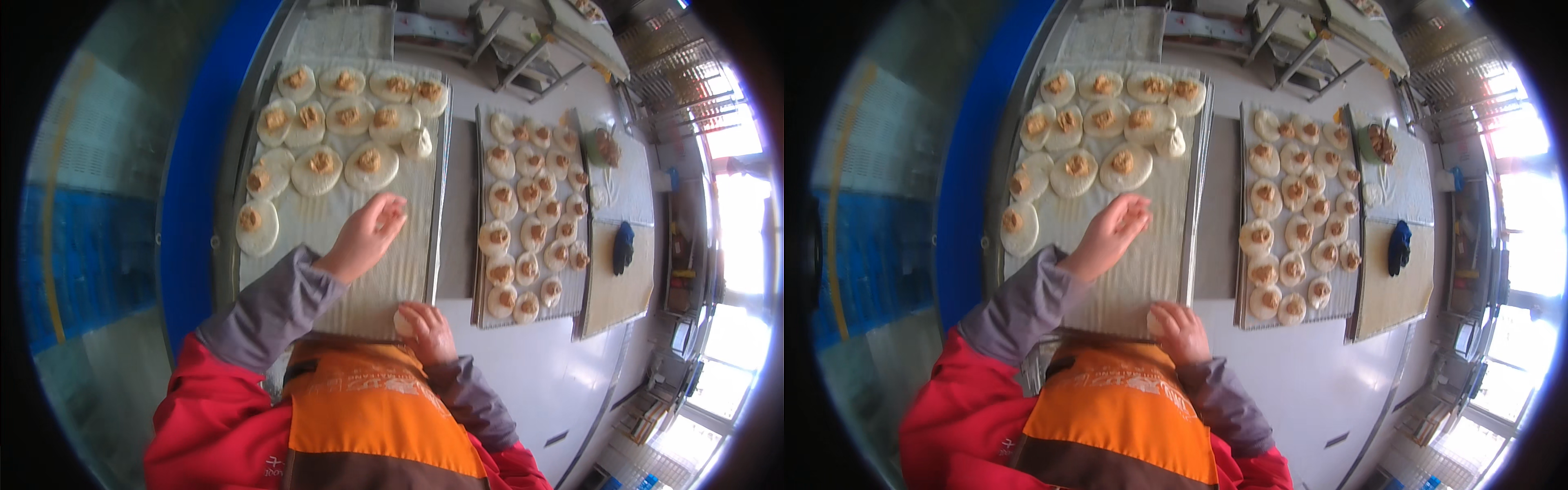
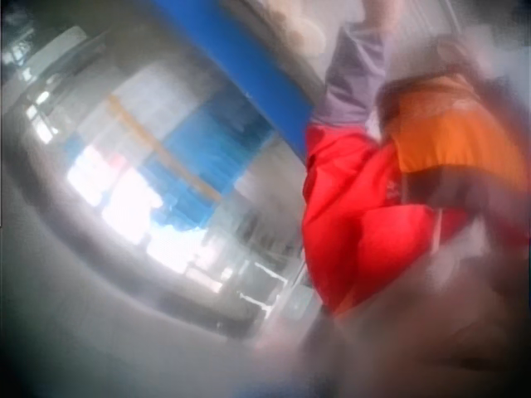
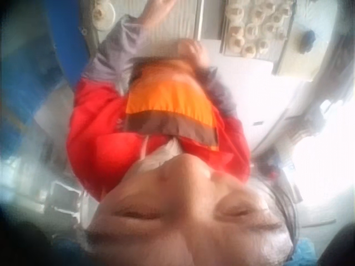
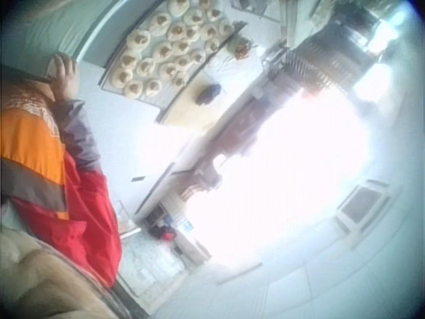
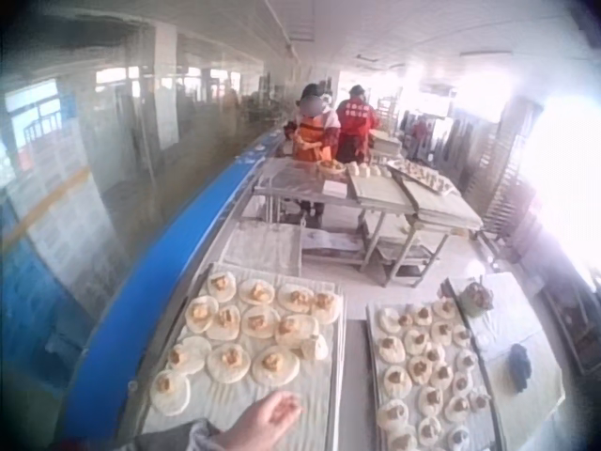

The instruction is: The person assembles buns by hand along a production line. They pick dough discs from a conveyor, place filling on each, fold and seal the edges, then arrange the finished buns on trays. Other workers perform similar steps nearby.

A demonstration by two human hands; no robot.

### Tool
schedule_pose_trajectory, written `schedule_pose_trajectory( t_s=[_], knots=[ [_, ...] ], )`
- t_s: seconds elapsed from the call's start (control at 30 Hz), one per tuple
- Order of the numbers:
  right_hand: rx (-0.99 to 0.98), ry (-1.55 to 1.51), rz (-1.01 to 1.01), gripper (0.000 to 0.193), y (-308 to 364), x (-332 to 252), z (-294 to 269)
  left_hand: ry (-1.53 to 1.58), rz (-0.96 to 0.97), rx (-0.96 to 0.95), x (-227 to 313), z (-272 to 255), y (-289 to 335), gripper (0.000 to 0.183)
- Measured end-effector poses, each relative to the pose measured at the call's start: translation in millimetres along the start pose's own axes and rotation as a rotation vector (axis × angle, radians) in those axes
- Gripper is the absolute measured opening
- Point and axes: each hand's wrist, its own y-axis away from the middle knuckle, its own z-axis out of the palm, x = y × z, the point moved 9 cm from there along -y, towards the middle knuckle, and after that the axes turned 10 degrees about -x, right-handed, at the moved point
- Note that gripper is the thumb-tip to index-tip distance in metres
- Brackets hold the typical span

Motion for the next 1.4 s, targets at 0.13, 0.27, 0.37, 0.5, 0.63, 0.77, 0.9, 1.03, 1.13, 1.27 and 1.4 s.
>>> schedule_pose_trajectory(
  t_s=[0.13,0.27,0.37,0.5,0.63,0.77,0.9,1.03,1.13,1.27,1.4],
  knots=[
    [0.081,-0.143,0.088,0.069,2.1,19.8,-33.8,-0.74,0.281,0.209,50.1,-31.0,-105.5,0.036],
    [0.187,-0.057,0.159,0.051,-5.1,49.3,-79.9,-1.07,0.085,0.003,36.1,-31.3,-175.4,0.04],
    [0.215,-0.113,0.146,0.043,-9.2,65.0,-91.6,-1.157,-0.015,-0.099,22.5,-25.5,-185.6,0.042],
    [0.224,-0.192,0.132,0.041,-29.6,81.8,-94.6,-1.087,0.038,-0.14,13.4,-9.7,-166.2,0.048],
    [0.334,-0.383,0.062,0.037,-97.0,96.5,-106.3,-1.025,0.17,-0.133,15.8,7.4,-142.7,0.051],
    [0.539,-0.589,0.116,0.034,-154.7,113.0,-124.6,-0.872,0.177,-0.111,27.4,16.0,-122.5,0.051],
    [0.511,-0.478,0.087,0.023,-152.3,87.6,-142.6,-0.7,0.292,-0.085,56.1,22.0,-82.6,0.055],
    [0.403,-0.346,0.038,0.018,-127.9,50.6,-148.2,-0.556,0.38,-0.134,78.3,25.9,-41.3,0.06],
    [0.322,-0.508,0.09,0.018,-112.6,41.3,-136.4,-0.549,0.323,-0.232,78.6,30.9,-14.5,0.063],
    [0.219,-0.476,0.172,0.02,-91.9,27.6,-116.3,-0.511,0.298,-0.33,70.9,40.2,16.1,0.066],
    [0.306,-0.307,0.02,0.016,-77.9,-0.9,-118.9,-0.47,0.423,-0.237,70.5,44.4,42.0,0.065]
  ],
)
